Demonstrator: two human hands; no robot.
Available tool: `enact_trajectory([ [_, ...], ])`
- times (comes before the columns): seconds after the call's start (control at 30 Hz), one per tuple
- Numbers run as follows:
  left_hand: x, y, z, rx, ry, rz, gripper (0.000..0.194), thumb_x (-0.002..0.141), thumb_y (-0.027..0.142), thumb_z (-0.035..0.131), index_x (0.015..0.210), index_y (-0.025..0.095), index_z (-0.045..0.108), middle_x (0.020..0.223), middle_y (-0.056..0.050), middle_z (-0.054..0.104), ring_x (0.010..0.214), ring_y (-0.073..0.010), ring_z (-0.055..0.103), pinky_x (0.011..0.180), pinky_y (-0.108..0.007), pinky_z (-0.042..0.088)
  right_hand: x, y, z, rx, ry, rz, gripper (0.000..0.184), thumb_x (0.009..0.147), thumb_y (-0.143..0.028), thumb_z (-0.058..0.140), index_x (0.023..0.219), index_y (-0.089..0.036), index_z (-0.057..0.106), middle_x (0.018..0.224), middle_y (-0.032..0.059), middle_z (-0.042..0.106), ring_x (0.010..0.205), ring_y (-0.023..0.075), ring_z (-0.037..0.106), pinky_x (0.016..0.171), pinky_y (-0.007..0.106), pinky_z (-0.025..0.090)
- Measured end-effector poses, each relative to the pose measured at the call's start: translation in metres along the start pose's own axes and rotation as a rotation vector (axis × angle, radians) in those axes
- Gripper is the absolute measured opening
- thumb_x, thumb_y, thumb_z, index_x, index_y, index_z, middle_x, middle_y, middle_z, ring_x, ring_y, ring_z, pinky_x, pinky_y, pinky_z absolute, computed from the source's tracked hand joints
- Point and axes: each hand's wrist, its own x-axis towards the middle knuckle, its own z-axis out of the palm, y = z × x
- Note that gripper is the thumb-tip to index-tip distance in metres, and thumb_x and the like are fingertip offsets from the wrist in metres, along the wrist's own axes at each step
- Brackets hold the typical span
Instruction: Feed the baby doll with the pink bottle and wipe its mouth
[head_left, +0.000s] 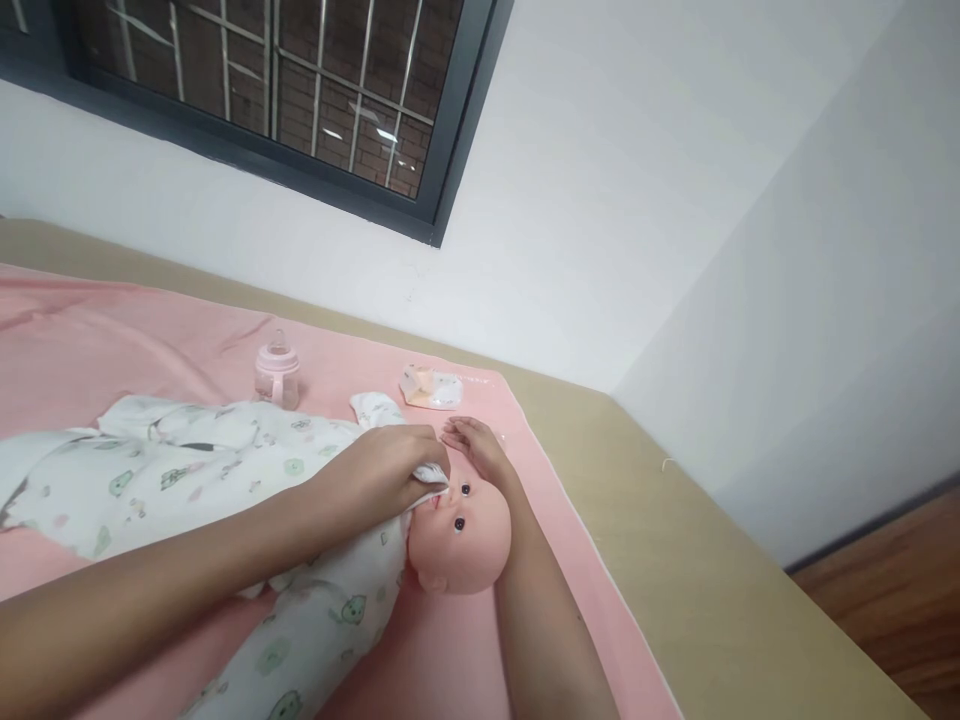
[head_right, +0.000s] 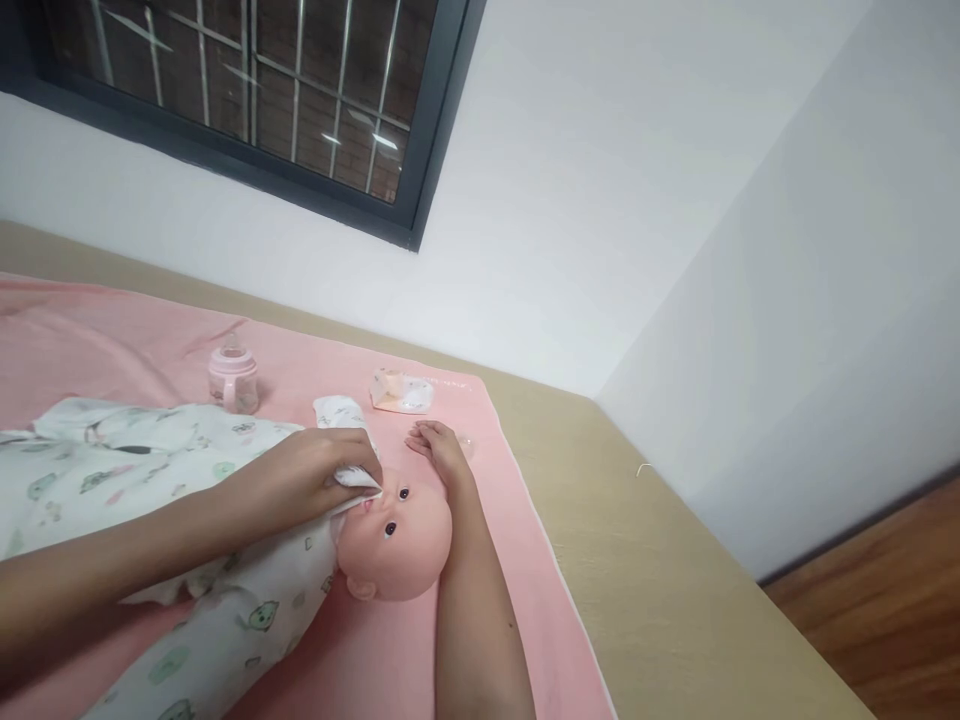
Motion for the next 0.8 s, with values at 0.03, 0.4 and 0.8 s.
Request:
enact_trajectory([
  [0.03,0.000,-0.001,0.001,-0.003,-0.007,-0.011,0.025,0.079,0.019,0.045,0.080,0.021,0.070,0.083,-0.002,0.067,0.075,-0.0179,0.061,0.066,-0.027,0.043,0.000,0.000,0.000,-0.001,-0.001,0.000,0.004,0.077,-0.022,0.061,0.077,-0.018,0.063,0.078,0.0053,0.064,0.087,0.0177,0.065,0.096,0.038,0.052],
  [0.4,0.000,-0.004,-0.005,-0.028,-0.017,-0.066,0.026,0.081,0.021,0.047,0.091,0.022,0.071,0.094,-0.002,0.069,0.089,-0.0204,0.063,0.076,-0.030,0.045,-0.006,-0.005,0.003,-0.035,-0.002,0.021,0.007,0.076,-0.025,0.065,0.079,-0.019,0.063,0.082,0.0056,0.066,0.088,0.0174,0.065,0.096,0.038,0.051],
  [0.8,0.004,-0.037,-0.038,-0.117,0.127,-0.163,0.048,0.076,0.043,0.057,0.119,0.023,0.057,0.124,-0.005,0.062,0.111,-0.0271,0.058,0.093,-0.036,0.045,-0.078,-0.131,0.033,-0.469,-0.603,-0.231,0.026,0.083,-0.040,0.061,0.101,-0.023,0.069,0.121,0.0041,0.064,0.113,0.0191,0.059,0.104,0.039,0.044],
])
